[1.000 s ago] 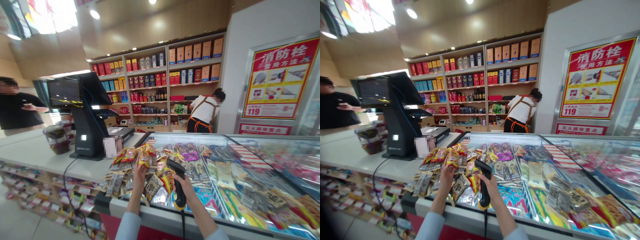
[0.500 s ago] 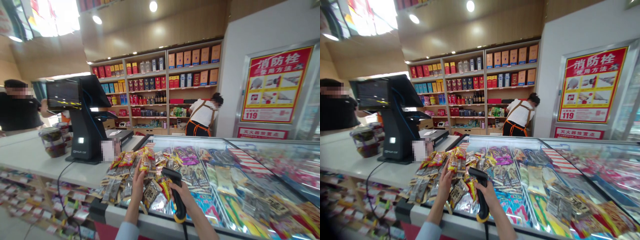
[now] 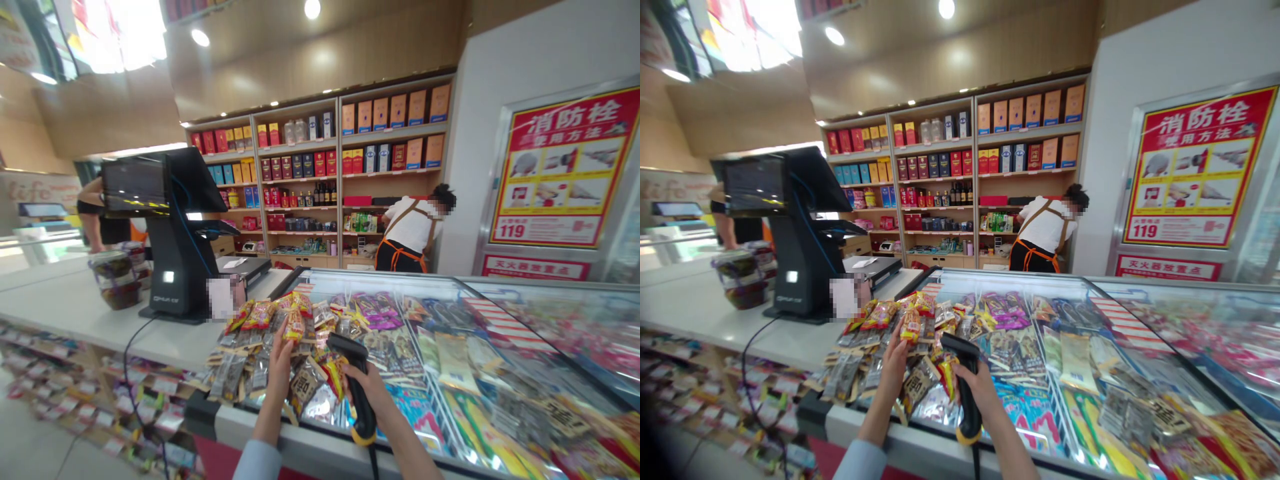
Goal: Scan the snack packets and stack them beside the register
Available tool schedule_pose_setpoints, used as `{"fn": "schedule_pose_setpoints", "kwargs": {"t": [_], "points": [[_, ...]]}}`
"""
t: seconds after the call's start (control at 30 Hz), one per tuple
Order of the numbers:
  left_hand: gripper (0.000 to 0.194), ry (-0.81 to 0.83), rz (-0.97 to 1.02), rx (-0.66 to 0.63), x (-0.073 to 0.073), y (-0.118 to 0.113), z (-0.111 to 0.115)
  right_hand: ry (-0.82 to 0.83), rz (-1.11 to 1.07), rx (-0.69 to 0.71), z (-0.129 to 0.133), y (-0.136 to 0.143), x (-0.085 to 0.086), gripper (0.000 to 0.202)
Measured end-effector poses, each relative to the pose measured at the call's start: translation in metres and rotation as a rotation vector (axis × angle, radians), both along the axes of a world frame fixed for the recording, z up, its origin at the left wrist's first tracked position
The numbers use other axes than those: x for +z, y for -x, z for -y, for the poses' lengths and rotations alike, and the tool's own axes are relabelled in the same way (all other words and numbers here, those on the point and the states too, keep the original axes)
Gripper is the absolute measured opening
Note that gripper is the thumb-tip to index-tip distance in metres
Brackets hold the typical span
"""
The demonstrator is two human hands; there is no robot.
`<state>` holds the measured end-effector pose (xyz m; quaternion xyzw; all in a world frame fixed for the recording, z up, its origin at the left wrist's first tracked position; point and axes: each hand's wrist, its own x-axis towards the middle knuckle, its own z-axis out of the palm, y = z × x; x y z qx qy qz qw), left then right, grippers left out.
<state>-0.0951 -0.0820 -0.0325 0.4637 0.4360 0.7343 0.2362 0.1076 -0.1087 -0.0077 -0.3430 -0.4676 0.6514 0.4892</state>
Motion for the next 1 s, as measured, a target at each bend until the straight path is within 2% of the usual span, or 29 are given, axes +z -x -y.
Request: {"fn": "schedule_pose_setpoints", "kwargs": {"t": [0.3,0.47,0.7,0.9,1.0], "points": [[0.074,-0.031,0.031,-0.115,0.001,0.000,0.001,-0.009,0.016,-0.014,0.001,-0.001,0.000,0.036],[0.085,-0.052,0.052,-0.090,0.001,-0.003,0.003,-0.012,0.029,-0.038,0.001,0.000,0.003,0.039],[0.084,-0.070,0.052,-0.100,0.001,-0.003,0.006,-0.064,0.049,-0.034,0.000,0.000,0.009,0.039],[0.084,-0.067,0.115,-0.065,0.002,-0.004,0.006,-0.186,0.215,-0.084,-0.005,-0.002,0.019,0.036],[0.082,-0.077,0.075,-0.032,-0.001,-0.004,0.002,-0.240,0.293,-0.104,-0.005,-0.003,0.021,0.034]]}}
